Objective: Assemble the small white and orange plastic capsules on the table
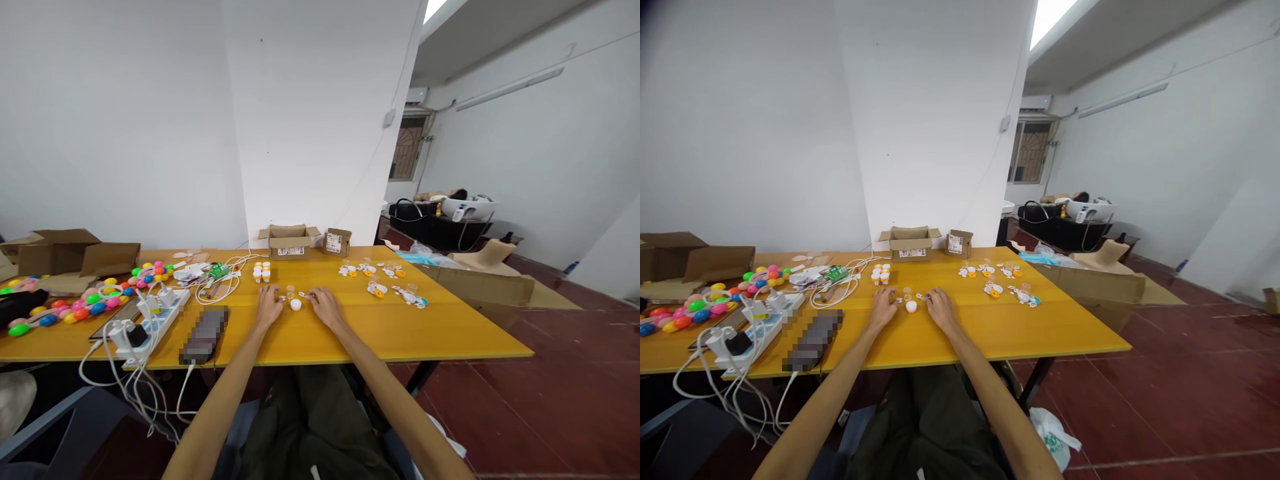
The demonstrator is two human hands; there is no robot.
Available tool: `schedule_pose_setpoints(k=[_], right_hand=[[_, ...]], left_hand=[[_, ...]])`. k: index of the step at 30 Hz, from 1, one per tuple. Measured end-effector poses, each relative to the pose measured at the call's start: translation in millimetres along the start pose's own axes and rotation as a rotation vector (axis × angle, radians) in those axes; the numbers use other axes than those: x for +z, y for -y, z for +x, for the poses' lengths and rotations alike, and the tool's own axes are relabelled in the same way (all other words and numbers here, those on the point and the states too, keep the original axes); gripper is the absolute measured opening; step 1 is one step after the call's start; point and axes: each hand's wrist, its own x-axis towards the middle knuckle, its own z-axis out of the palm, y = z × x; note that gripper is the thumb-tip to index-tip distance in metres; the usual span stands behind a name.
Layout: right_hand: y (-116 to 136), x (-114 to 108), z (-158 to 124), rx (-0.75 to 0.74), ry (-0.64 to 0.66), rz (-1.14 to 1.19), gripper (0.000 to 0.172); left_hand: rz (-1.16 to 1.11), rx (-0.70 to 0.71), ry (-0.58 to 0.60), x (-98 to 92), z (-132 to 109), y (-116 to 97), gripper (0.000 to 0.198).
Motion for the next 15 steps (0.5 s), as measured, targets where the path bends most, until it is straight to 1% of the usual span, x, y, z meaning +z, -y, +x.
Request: schedule_pose_setpoints(k=[5,10,15], right_hand=[[3.7,-2.5,0.4,0.036,-0.006,0.001,0.015],[5.0,-4.6,1.6,0.048,-0.024,0.083,0.017],[7.9,-4.5,3.6,0.074,0.004,0.273,0.022]], left_hand=[[0.066,-0.011,0.059,1.7,-1.0,2.5,0.012],[-0.049,0.008,0.067,0.9,-1.7,1.5,0.009],[-0.141,-0.027,0.123,-0.5,-2.0,-6.7,0.007]])
